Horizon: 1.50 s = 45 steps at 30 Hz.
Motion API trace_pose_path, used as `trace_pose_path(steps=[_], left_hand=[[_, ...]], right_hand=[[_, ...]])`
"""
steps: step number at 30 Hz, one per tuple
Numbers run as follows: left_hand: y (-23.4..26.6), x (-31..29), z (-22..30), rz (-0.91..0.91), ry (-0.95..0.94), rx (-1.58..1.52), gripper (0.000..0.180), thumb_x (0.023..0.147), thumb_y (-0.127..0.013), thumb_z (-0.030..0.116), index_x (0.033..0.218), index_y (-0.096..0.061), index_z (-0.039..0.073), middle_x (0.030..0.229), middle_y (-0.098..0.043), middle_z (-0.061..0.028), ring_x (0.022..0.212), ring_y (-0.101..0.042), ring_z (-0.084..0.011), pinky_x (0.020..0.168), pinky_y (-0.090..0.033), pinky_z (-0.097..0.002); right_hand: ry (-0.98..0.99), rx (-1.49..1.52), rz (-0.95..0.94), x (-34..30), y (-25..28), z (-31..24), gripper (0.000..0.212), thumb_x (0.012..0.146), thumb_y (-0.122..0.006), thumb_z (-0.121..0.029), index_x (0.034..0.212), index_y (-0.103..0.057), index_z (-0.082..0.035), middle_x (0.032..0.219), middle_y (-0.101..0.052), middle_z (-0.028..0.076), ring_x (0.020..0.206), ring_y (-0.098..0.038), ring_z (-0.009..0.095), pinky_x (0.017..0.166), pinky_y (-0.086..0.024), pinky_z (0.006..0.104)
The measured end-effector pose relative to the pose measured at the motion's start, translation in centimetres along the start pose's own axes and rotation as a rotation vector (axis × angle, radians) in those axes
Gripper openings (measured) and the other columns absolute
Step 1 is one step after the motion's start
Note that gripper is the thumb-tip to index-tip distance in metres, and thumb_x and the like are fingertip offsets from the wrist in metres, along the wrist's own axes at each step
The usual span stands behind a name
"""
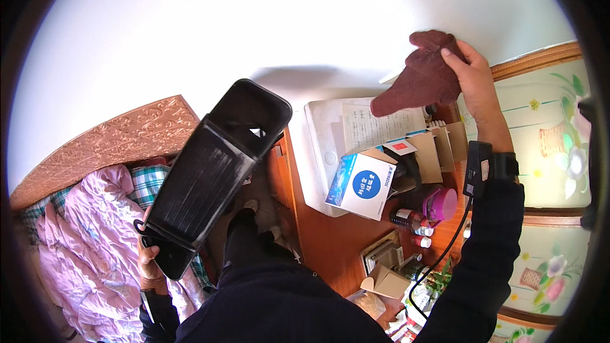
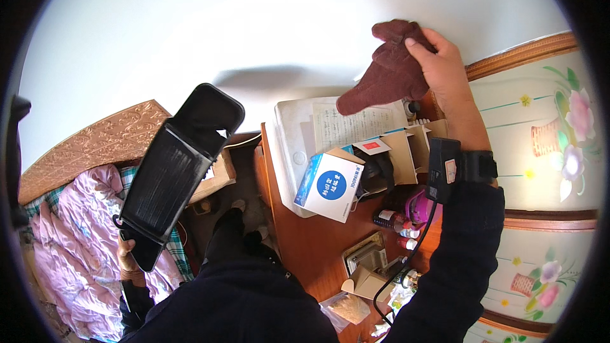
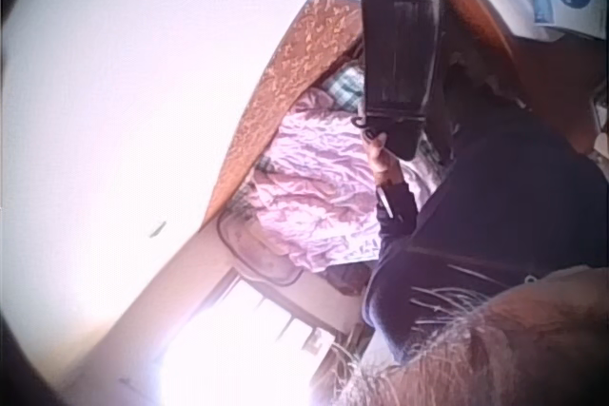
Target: The person wipes a wooden table and a black plastic organizer with a brown cloth. They move items like a pink cloth, a plastic bag, and a small container to access the surfaces, then wipe the table and organizer before returning the items.
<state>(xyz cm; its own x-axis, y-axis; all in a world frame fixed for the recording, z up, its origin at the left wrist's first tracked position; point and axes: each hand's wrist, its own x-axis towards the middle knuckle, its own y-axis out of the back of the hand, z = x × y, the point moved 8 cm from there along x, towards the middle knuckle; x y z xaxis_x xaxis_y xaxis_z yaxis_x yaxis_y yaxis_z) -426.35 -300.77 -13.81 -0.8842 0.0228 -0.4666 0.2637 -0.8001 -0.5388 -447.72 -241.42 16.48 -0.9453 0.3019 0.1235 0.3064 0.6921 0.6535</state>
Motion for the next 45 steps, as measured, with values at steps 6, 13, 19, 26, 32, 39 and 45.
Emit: trace_pose_path(steps=[6,13,19,26,32,39,45], left_hand=[[-8.4,2.6,-0.3,-0.177,0.081,-0.025,0.097,0.056,-0.064,0.012,0.145,-0.030,-0.007,0.135,-0.051,-0.0191,0.123,-0.053,-0.0321,0.108,-0.040,-0.0401],[-19.2,6.8,-2.1,-0.456,0.294,-0.019,0.069,0.069,-0.055,0.006,0.135,-0.043,-0.010,0.123,-0.060,-0.0200,0.110,-0.061,-0.0304,0.098,-0.049,-0.0394],[-24.7,10.6,-3.1,-0.436,0.308,0.106,0.050,0.075,-0.061,0.012,0.120,-0.055,-0.007,0.104,-0.068,-0.0171,0.089,-0.069,-0.0296,0.083,-0.059,-0.0418],[-29.6,13.2,-4.5,-0.526,0.393,0.217,0.045,0.076,-0.061,0.011,0.116,-0.055,-0.009,0.107,-0.065,-0.0188,0.097,-0.065,-0.0295,0.090,-0.053,-0.0452],[-31.4,15.0,-7.4,-0.478,0.508,0.303,0.043,0.076,-0.062,0.010,0.117,-0.057,-0.001,0.108,-0.065,-0.0140,0.101,-0.061,-0.0298,0.093,-0.049,-0.0513],[-34.6,15.1,-10.1,-0.566,0.492,0.205,0.044,0.078,-0.059,0.010,0.120,-0.055,-0.001,0.111,-0.064,-0.0149,0.103,-0.061,-0.0321,0.094,-0.049,-0.0553],[-34.3,17.3,-12.4,-0.616,0.501,0.072,0.046,0.080,-0.062,0.020,0.122,-0.057,0.003,0.115,-0.065,-0.0136,0.102,-0.063,-0.0302,0.089,-0.052,-0.0451]], right_hand=[[0.015,0.649,0.132,-2.9,6.2,-1.5,0.032,0.092,-0.064,-0.010,0.122,-0.059,0.001,0.115,-0.064,0.009,0.103,-0.062,0.019,0.092,-0.050,0.0326],[-0.054,0.709,0.305,-11.8,13.9,0.6,0.037,0.094,-0.062,-0.014,0.128,-0.054,-0.002,0.121,-0.063,0.009,0.109,-0.061,0.022,0.097,-0.049,0.0350],[-0.083,0.761,0.467,-20.1,20.3,4.6,0.038,0.095,-0.061,-0.017,0.130,-0.054,-0.005,0.125,-0.061,0.009,0.113,-0.061,0.022,0.096,-0.050,0.0344],[-0.175,0.740,0.624,-27.9,25.7,9.5,0.042,0.096,-0.060,-0.019,0.135,-0.051,-0.005,0.130,-0.059,0.009,0.117,-0.058,0.022,0.098,-0.049,0.0348],[-0.184,0.795,0.657,-29.7,26.1,11.1,0.044,0.097,-0.059,-0.021,0.135,-0.050,-0.003,0.131,-0.058,0.010,0.119,-0.057,0.022,0.100,-0.048,0.0370],[-0.292,0.943,0.737,-32.3,26.8,13.0,0.040,0.097,-0.056,-0.020,0.132,-0.051,-0.001,0.128,-0.061,0.012,0.115,-0.061,0.025,0.096,-0.051,0.0374],[-0.166,1.069,0.608,-37.3,26.6,10.9,0.045,0.100,-0.048,-0.028,0.135,-0.049,0.000,0.133,-0.057,0.015,0.123,-0.055,0.028,0.106,-0.043,0.0437]])
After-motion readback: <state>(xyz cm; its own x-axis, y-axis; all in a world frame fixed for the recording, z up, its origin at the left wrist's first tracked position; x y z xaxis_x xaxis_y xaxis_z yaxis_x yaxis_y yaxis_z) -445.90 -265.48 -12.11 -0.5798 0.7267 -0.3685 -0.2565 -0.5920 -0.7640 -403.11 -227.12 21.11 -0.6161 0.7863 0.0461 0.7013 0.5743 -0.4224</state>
